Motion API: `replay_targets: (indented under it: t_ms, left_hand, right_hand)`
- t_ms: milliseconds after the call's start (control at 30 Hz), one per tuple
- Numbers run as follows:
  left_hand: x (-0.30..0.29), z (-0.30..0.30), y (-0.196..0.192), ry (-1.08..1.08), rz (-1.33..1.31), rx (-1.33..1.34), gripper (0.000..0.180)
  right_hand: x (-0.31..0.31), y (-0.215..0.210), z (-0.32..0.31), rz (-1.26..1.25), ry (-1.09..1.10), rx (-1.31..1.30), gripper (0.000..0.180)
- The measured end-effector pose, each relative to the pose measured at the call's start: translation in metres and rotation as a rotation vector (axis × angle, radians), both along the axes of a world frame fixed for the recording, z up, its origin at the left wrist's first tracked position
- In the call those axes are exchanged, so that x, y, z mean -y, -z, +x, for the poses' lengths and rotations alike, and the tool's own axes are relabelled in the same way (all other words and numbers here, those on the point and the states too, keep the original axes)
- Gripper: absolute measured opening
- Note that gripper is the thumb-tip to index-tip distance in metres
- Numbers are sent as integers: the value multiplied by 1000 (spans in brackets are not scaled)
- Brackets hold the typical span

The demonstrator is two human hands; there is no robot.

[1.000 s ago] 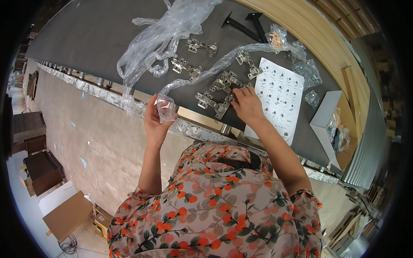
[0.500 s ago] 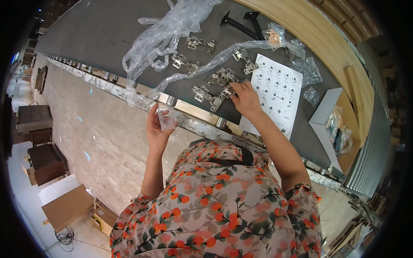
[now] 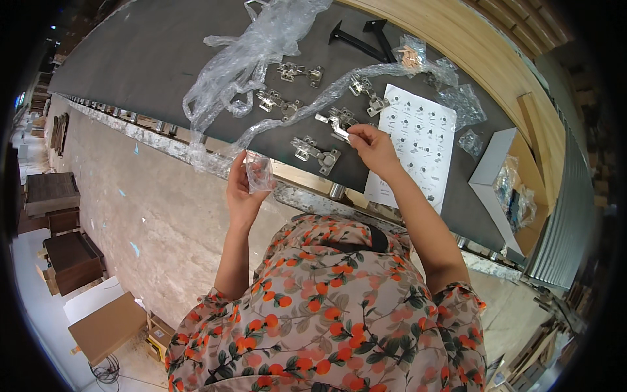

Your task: The person organizes furniture hardware by hand, picking up hinges and screws from boxes and bags and placing them on a workspace next to a reference sheet.

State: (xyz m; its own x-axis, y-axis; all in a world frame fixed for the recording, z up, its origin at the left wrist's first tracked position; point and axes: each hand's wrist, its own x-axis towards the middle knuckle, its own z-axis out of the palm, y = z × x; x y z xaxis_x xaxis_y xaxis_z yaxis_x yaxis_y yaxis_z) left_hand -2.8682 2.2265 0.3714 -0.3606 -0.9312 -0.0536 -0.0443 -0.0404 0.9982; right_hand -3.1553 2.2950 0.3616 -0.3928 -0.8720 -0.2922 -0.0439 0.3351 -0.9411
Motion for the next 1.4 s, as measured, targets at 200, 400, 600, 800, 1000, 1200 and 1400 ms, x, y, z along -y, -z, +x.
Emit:
replay_targets:
  t_ms: [200, 400, 600, 800, 1000, 1200, 1400]
  left_hand:
    - [1, 0, 0, -16, 1, -1, 83]
    - [1, -1, 0, -16, 20, 27, 83]
    - [1, 0, 3, -16, 16, -11, 83]
    - [1, 1, 4, -7, 11, 2, 83]
    - [1, 1, 1, -8, 18, 4, 82]
    - [0, 2, -1, -19, 19, 14, 81]
    - [1, 2, 1, -14, 5, 10, 82]
  right_hand:
    - [-7, 4, -9, -24, 246, 841, 20]
    - [-10, 7, -13, -18, 174, 1036, 22]
    - [-12, -5, -4, -79, -9, 465, 16]
    - [-14, -11, 8, -170, -58, -100, 12]
    - [-19, -13, 7, -191, -85, -341, 15]
    - [-22, -16, -7, -163, -52, -408, 15]
    - [-26, -11, -20, -243, 0, -407, 14]
